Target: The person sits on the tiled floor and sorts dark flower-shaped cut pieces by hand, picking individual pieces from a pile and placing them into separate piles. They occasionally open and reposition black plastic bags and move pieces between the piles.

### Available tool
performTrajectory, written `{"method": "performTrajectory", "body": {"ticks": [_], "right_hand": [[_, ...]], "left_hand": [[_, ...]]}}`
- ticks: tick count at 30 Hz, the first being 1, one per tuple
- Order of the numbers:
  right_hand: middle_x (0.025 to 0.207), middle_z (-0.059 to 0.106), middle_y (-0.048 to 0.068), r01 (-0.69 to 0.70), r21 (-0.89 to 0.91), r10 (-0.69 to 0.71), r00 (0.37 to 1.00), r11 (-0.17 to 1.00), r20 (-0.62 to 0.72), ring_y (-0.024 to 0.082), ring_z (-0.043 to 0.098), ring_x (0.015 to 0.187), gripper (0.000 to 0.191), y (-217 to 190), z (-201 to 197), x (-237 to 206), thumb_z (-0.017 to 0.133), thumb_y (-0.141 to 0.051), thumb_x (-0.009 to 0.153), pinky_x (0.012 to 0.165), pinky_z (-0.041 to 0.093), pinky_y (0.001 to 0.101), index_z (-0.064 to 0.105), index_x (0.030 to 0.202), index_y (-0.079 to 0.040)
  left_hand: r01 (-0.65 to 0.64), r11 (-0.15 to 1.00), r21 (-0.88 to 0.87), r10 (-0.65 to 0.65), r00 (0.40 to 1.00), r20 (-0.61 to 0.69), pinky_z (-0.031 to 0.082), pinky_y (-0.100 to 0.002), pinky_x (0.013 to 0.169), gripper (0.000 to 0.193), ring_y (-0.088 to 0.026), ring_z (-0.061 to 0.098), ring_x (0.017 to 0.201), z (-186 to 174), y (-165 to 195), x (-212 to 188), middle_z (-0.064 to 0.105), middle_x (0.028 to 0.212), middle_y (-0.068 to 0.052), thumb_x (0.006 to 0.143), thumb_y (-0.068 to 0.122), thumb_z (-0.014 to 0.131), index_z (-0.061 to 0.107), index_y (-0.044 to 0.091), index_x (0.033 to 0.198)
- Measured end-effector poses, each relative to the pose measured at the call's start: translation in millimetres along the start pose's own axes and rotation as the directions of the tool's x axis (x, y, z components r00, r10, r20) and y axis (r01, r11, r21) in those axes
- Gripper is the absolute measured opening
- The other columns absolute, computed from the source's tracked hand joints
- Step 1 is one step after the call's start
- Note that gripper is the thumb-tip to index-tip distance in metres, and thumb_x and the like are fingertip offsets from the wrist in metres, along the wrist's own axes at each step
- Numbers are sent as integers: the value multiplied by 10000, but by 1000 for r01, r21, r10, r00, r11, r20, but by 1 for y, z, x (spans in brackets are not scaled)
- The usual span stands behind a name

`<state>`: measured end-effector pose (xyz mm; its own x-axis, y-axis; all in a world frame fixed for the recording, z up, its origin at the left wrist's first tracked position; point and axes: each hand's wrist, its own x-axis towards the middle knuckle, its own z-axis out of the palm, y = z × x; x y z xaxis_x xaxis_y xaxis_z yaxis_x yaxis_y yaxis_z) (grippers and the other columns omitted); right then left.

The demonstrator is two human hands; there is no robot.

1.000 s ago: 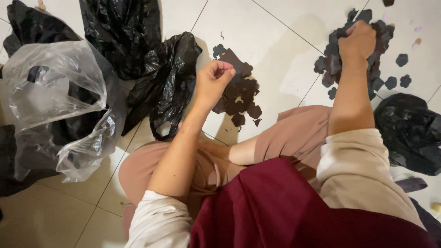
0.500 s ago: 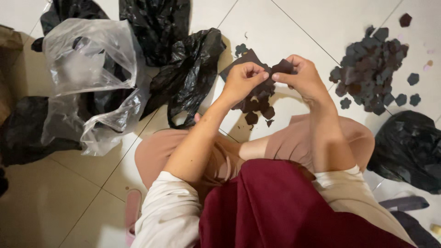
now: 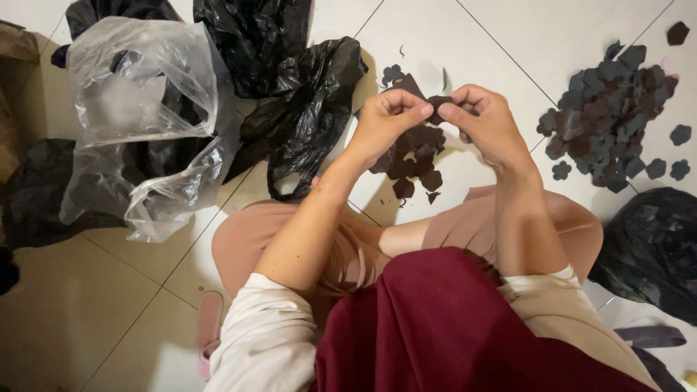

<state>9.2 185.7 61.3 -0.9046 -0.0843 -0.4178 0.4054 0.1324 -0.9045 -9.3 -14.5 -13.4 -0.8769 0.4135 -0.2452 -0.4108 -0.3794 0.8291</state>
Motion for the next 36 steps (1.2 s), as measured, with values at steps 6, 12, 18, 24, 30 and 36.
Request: {"method": "performTrajectory", "body": {"ticks": [6,12,18,24,30,36], "right_hand": [[864,680,-30,31,67,-29,999,997,-28,10,502,663,124,4,-3,1,762,-132,948,545,362,173,677,1008,-65],[989,636,-37,247,-45,-251,956,968,-155,-24,564,821,223,-7,16,-4,774,-87,883,600,390,154,610,1034,-71],[1050,644,-14,304,-293,-357,923,907,-147,31,440,686,110,-7,25,-10,803,-63,903,618,368,196,708,955,-40],[1007,684,-5,349,-354,-417,899,868,-135,37,478,736,97,-4,24,-8,816,-73,910,660,396,195,752,978,-47],[1009,694,4,367,-347,-434,890,863,-137,41,491,735,89,-3,24,-8,808,-64,906,648,393,195,756,975,-44],[1002,688,7,382,-339,-450,881,859,-146,39,522,770,58,4,24,-5,779,-38,914,668,416,193,744,960,-33]], "left_hand": [[37,999,-35,-35,998,47,541,-244,780,147,-90,674,810,-2,1,0,736,891,-31,943,137,737,742,-5,983],[-83,995,58,83,997,2,532,-234,747,112,-66,651,798,2,3,-2,724,874,-10,947,110,720,718,-2,950],[-253,910,327,286,957,-56,553,-235,768,107,-65,666,818,9,13,-8,729,867,-7,954,103,739,717,-2,956],[-337,870,359,369,929,-23,571,-251,793,106,-68,678,856,10,19,-11,731,906,-27,968,95,729,708,-7,989],[-358,845,399,397,918,-17,567,-255,772,89,-99,691,841,15,26,-13,726,904,-34,970,89,731,708,4,982],[-459,612,644,561,826,54,495,-278,674,72,-200,653,790,22,35,-23,642,883,-78,952,65,696,637,27,966]]}}
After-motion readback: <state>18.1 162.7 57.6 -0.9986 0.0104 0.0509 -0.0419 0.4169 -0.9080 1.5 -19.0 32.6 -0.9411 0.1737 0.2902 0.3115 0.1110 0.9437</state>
